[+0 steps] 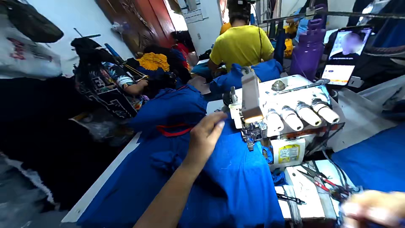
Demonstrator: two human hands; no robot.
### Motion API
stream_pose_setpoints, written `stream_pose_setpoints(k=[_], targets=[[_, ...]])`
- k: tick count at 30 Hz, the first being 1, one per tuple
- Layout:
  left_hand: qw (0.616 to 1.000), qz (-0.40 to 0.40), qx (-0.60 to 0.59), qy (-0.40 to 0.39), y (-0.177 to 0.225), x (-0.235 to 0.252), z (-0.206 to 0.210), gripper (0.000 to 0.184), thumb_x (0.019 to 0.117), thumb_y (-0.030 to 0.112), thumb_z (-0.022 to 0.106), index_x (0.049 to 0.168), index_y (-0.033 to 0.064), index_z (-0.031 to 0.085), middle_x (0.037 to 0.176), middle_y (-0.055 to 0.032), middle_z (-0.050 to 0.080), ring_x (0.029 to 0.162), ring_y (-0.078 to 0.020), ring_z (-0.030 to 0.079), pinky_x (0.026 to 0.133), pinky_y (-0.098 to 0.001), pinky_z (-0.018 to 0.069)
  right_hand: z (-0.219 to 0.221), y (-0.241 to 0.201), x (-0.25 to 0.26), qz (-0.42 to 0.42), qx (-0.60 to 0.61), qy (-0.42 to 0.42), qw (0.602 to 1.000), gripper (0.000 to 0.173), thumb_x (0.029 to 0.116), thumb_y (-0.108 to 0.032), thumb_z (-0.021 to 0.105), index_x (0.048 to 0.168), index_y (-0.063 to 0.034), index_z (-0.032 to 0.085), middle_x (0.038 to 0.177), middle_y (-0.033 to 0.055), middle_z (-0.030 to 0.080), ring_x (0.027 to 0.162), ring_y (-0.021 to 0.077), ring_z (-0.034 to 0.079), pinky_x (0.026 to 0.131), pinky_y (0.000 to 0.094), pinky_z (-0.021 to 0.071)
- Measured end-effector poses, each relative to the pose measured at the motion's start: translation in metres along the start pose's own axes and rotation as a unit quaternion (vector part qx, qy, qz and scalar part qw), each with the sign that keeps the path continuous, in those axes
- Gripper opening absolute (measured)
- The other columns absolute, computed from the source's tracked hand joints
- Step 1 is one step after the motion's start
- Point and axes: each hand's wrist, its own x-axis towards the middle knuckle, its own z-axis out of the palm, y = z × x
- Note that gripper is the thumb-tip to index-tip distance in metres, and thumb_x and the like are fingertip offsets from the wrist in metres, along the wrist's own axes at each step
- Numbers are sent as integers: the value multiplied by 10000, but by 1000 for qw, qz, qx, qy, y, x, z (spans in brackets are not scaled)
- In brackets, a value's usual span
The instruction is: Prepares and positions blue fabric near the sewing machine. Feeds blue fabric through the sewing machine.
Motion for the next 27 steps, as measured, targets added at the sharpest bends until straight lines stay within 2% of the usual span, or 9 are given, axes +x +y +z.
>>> stream_pose_setpoints(k=[1,3,6,8,11,16,19,24,27], targets=[[997,-78,-14,0,1,14,3,287,1012,66,582,1266,-40,662,1268,-181,675,1159,-209,647,1003,-369,508,13,13,1,41,-55,9,998,235,1072,-185,511,1148,-256,722,1095,-144,739,949,-21,693,808,186,584],[981,-183,-56,-31,5,37,14,445,1008,12,575,1446,-39,524,1408,-227,592,1294,-285,581,1096,-444,434,38,41,-1,99,-143,55,983,177,995,15,529,1026,-29,698,970,-59,736,873,-19,694,806,206,596],[963,-212,-110,-121,10,49,35,613,987,-27,557,1558,-37,337,1475,-229,518,1344,-231,512,1141,-374,369,49,74,-5,149,-209,76,963,208,946,66,523,1048,102,701,950,93,724,761,-7,661,685,159,553],[970,-165,-32,-177,-7,49,50,532,975,33,621,1458,-98,441,1384,-272,572,1318,-312,544,1137,-459,384,46,83,-7,132,-209,92,965,216,936,69,527,1048,97,709,940,104,720,704,-16,635,630,138,531],[952,-146,54,-262,-21,55,47,359,964,56,673,1293,-73,611,1265,-264,642,1233,-386,590,1072,-565,415,39,86,-10,136,-106,127,977,192,961,72,518,1064,39,677,927,-18,725,684,-40,649,590,138,550],[887,-229,198,-349,1,59,24,330,988,88,636,1294,-35,620,1294,-256,626,1239,-424,583,1044,-615,427,36,88,-14,123,-75,115,983,181,961,64,540,1070,39,682,933,-15,728,687,-39,648,596,140,550],[901,-167,210,-341,11,41,9,215,989,18,587,1148,-18,727,1273,-224,647,1212,-390,601,1025,-578,450,37,89,-13,125,-67,117,983,183,961,64,533,1066,28,679,940,-31,728,687,-42,652,595,137,554],[935,-21,258,-242,11,14,-10,98,923,91,749,915,-7,759,934,-222,682,864,-408,686,736,-602,544,36,93,-14,106,-48,116,986,185,967,59,532,1066,8,680,946,-44,730,704,-43,660,602,133,557],[860,-198,337,-327,107,41,-15,204,1016,48,604,1104,-109,701,1148,-313,676,1141,-486,624,977,-582,458,37,93,-14,106,-43,117,987,182,968,56,530,1063,12,679,936,-52,729,700,-51,656,598,123,551]])
